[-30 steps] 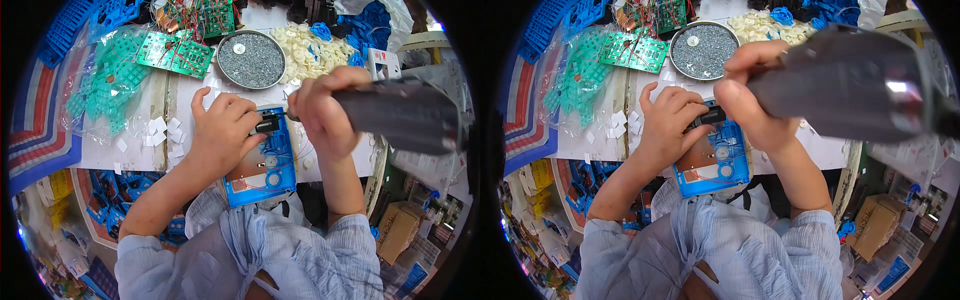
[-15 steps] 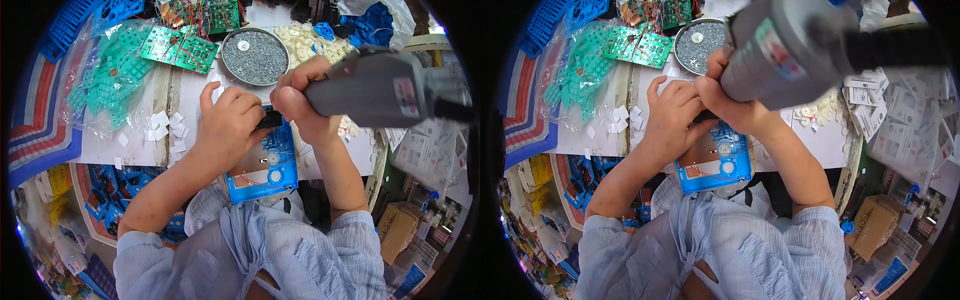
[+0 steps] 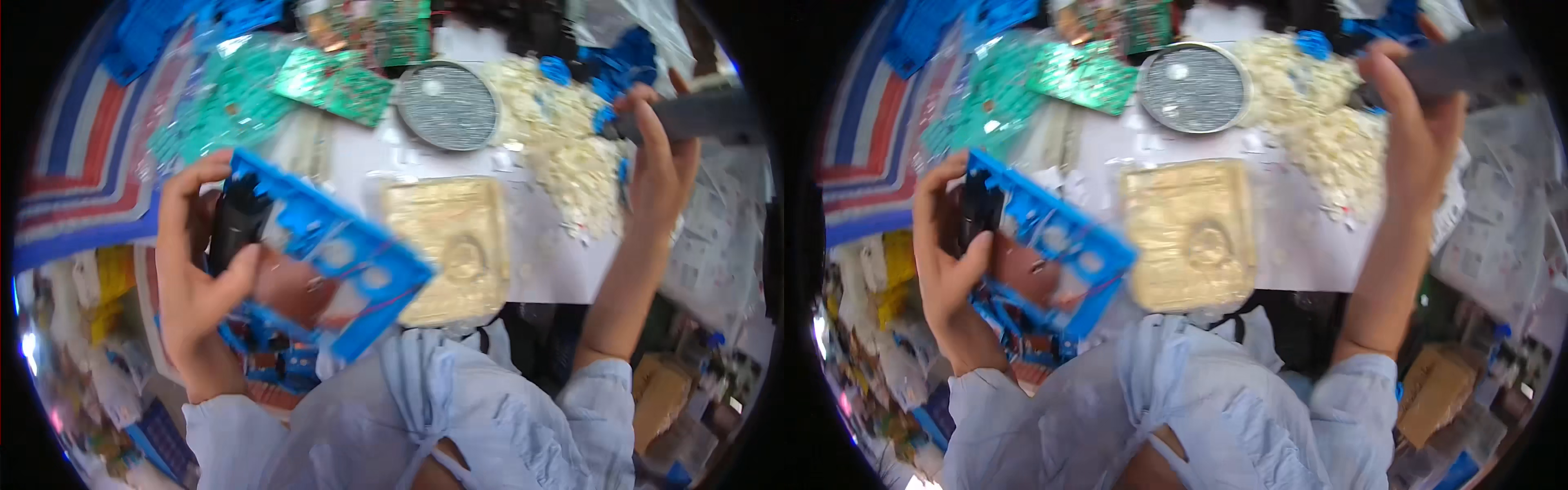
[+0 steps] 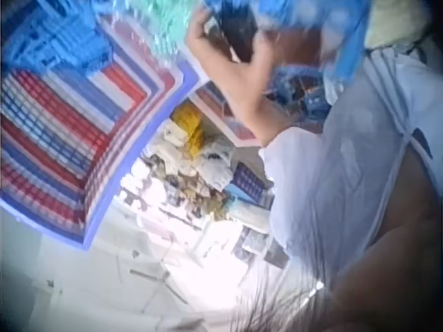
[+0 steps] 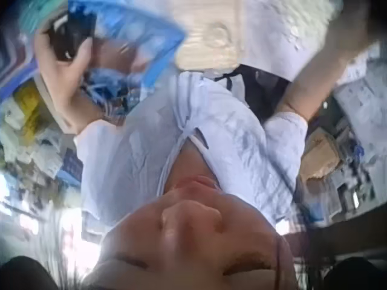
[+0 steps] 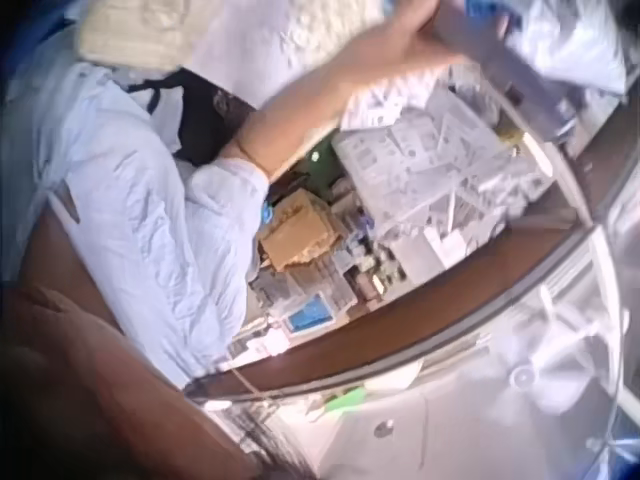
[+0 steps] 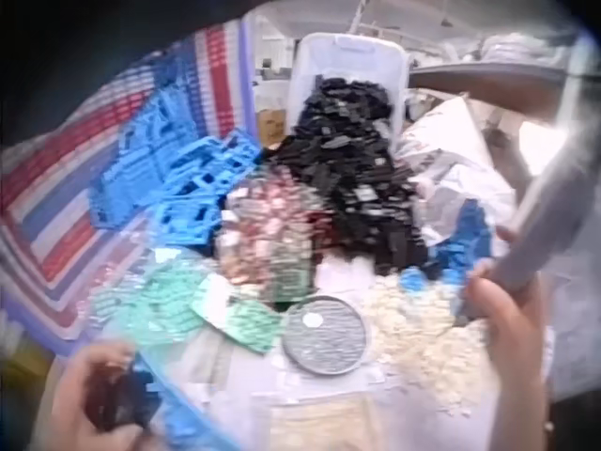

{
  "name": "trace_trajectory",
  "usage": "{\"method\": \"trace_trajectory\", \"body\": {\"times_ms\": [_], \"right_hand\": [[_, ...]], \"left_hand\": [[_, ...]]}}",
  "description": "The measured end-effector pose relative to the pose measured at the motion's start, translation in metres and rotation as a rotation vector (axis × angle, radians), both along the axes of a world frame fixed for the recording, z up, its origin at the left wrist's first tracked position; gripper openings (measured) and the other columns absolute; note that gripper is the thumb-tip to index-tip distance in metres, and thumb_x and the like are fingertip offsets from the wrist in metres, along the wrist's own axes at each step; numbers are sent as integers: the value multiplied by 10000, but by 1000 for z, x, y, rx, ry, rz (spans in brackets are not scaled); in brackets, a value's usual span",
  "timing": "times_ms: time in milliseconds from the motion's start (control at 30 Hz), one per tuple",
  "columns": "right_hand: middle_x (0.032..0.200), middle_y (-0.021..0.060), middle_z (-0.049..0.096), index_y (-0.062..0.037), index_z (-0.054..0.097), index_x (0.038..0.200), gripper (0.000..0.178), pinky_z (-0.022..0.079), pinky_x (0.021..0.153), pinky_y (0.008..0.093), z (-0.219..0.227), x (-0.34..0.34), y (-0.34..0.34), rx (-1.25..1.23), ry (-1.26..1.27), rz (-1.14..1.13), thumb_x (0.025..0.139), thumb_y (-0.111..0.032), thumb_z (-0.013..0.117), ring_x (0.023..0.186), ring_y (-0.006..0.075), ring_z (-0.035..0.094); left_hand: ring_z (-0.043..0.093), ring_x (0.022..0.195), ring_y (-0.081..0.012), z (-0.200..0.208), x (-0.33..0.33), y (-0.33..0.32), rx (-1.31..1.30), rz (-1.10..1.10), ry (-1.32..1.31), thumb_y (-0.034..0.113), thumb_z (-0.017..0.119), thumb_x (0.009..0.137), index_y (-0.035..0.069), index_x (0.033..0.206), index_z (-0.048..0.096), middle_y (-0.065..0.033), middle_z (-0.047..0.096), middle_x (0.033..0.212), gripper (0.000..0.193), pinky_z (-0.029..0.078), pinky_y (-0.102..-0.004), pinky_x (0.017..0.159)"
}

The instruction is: Assembling the internal components, circuit boards, and housing of electronic toy calculators at a factory workbench.

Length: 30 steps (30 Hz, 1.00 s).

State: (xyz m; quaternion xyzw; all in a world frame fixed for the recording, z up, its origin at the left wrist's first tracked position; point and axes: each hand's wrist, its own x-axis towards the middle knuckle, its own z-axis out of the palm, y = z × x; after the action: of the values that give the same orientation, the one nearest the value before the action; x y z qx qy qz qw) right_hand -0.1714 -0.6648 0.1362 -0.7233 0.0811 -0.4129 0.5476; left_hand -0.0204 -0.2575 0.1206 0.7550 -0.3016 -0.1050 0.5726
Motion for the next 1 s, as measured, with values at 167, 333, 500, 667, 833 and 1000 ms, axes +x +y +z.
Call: {"method": "trace_trajectory", "body": {"times_ms": [167, 333, 500, 667, 833, 1000], "right_hand": [[1021, 74, 677, 70, 449, 1394, 491, 436, 960, 287, -16, -24, -45, -264, 337, 48, 954, -44, 635, 984, 129, 614], [1024, 87, 646, 87, 375, 1426, 509, 451, 970, 326, -12, -25, -64, -143, 299, 114, 989, -69, 584, 976, 162, 604], [1024, 72, 655, 65, 473, 1371, 437, 468, 943, 316, -22, -15, -66, -120, 274, 13, 987, -99, 604, 936, 147, 616], [1050, 67, 674, 42, 551, 1333, 465, 480, 907, 310, -32, 7, -31, -228, 307, -2, 943, -177, 678, 909, 128, 624], [1079, 88, 678, 22, 542, 1350, 494, 522, 894, 310, -8, -25, -37, -52, 376, 258, 884, -59, 684, 1030, 167, 644], [1164, 114, 690, -7, 600, 1312, 470, 530, 894, 309, -28, -27, -134, 248, 503, 288, 852, -68, 683, 1069, 172, 652]], "left_hand": [[543, 1180, -182, -46, 44, 210, 873, -316, 632, 182, 722, 758, 45, 1351, 566, -94, 616, 1287, 628, 418, -321, 1019], [641, 1027, -204, -189, 7, 456, 827, 508, 653, 289, 715, 837, 36, 1164, 678, -113, 679, 1128, 416, 521, -374, 828], [625, 986, -227, -246, -8, 520, 221, 1255, 680, 284, 696, 891, 102, 1382, 519, -94, 666, 1043, 553, 519, -378, 755], [575, 670, -177, -271, 7, 492, 594, 1010, 479, 371, 613, 974, 20, 1070, 661, -45, 606, 790, 367, 468, -364, 562], [603, 612, -110, -204, 19, 255, 761, 161, 662, 323, 635, 983, 23, 885, 678, -17, 653, 723, 318, 483, -266, 544], [678, 715, -187, -67, -26, 116, 748, -377, 482, 212, 710, 887, -8, 956, 676, -102, 698, 823, 233, 527, -320, 641]]}}
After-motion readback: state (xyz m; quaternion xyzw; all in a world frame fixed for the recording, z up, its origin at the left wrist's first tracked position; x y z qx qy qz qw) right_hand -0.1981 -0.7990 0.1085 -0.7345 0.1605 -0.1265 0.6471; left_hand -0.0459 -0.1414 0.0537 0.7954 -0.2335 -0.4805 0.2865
